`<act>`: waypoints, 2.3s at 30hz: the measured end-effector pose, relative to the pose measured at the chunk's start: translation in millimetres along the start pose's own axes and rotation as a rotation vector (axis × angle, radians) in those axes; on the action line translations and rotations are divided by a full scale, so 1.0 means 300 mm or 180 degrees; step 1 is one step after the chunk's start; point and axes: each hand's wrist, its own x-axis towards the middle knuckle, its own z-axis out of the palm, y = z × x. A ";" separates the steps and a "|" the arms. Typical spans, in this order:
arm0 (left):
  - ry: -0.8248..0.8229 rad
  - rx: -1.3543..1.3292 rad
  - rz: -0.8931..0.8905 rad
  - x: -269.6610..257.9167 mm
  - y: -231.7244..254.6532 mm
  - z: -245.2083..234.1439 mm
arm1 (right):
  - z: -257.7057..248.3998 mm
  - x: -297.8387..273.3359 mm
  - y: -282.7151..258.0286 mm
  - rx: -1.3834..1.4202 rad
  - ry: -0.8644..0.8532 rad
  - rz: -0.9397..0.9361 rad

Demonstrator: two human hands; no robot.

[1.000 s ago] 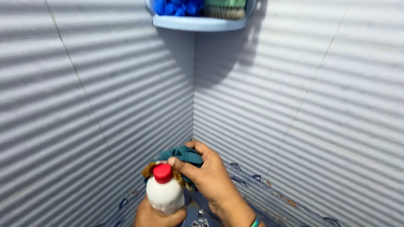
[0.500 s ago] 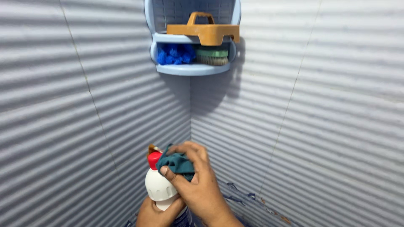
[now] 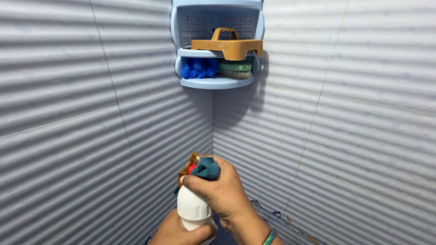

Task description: The person organizes toiletries by placing a soap dish and various cleaning items onto a wall-mounted blue plastic shelf.

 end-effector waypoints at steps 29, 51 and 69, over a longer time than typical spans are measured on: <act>0.1191 0.0737 0.0162 0.029 0.010 0.172 | 0.004 -0.005 0.021 -0.1554 0.1808 -0.0908; 0.1592 0.1250 0.0302 0.147 -0.125 0.068 | -0.032 -0.031 0.013 -0.3426 0.0358 -0.0926; 0.3442 0.3487 0.1470 0.387 -0.623 -0.046 | -0.179 0.056 0.111 -0.2893 -0.1312 -0.2453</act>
